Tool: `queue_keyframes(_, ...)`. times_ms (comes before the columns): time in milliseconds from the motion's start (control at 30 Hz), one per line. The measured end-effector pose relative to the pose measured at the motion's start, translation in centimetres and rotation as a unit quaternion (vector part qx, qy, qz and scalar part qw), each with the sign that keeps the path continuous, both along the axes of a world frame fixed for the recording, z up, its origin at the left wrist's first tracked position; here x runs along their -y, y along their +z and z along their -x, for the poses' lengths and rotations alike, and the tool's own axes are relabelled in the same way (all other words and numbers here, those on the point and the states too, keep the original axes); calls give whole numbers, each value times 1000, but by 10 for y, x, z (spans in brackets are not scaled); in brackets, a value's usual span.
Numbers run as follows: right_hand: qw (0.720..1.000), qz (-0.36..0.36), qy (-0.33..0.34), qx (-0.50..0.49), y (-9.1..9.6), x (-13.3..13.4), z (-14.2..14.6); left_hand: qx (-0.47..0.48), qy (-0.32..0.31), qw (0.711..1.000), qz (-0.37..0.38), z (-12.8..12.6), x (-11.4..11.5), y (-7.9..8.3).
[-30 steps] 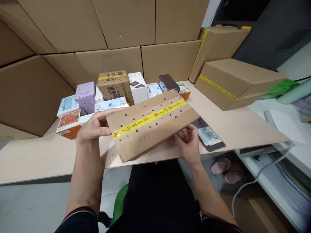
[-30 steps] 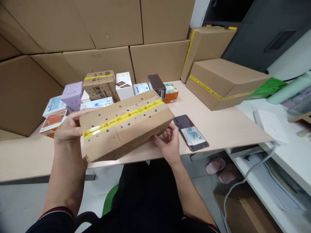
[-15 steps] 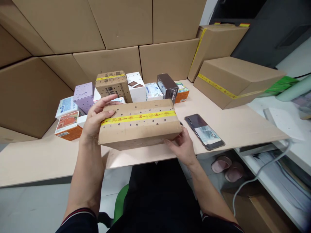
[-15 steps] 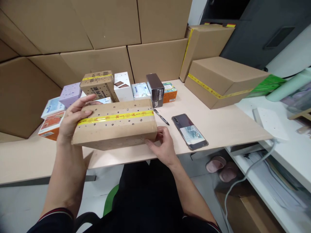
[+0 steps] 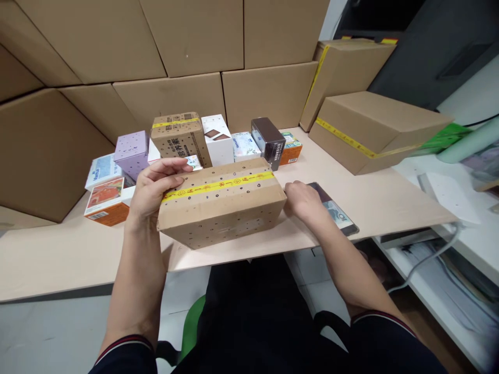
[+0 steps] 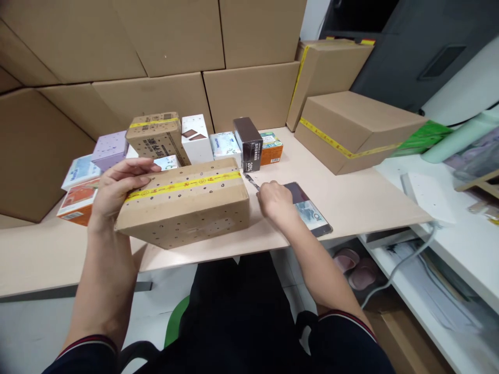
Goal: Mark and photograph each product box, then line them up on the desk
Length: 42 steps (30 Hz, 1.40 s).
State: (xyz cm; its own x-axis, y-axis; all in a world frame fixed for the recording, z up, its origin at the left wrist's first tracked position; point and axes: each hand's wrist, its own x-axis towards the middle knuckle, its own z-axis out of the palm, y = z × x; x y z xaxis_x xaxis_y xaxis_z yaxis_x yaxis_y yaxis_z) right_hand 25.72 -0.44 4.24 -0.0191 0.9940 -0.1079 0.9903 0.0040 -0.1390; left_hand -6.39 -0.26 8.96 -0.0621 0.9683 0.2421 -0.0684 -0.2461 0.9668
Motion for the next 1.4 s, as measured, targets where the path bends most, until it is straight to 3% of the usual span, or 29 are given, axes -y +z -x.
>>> queue_keyframes(67,1000,19,-11,13,2,-5,7,3,-11,1000,-1,0,1,0)
queue_keyframes(200,1000,-10,-26,6,-5,-4,4,2,-17,1000,-6,-1,3,0)
queue_keyframes(300,980,-139,-98,-98,-11,-1,-9,-3,-11,1000,1,-2,4,0)
queue_keyframes(333,955,-202,-122,-181,-11,-1,-13,-6,-8,1000,3,-3,4,0)
queue_keyframes(400,861,-298,-136,-390,-5,4,-17,-15,-1,1000,3,-5,4,0)
queue_keyframes(500,712,-306,-59,-629,15,17,-10,-27,10,1000,2,-8,4,1)
queue_keyframes(567,675,-281,13,-682,30,29,2,-29,12,1000,2,-9,4,1)
queue_keyframes(633,681,-258,75,-681,42,39,14,-31,14,999,1,-9,4,0)
queue_keyframes(800,772,-268,156,-555,51,43,32,-37,6,999,-1,-5,3,-3)
queue_keyframes(900,802,-299,167,-489,52,39,33,-43,2,999,-1,-3,2,-5)
queue_keyframes(1400,814,-321,192,-444,52,37,34,-54,1,999,-6,-2,2,-6)
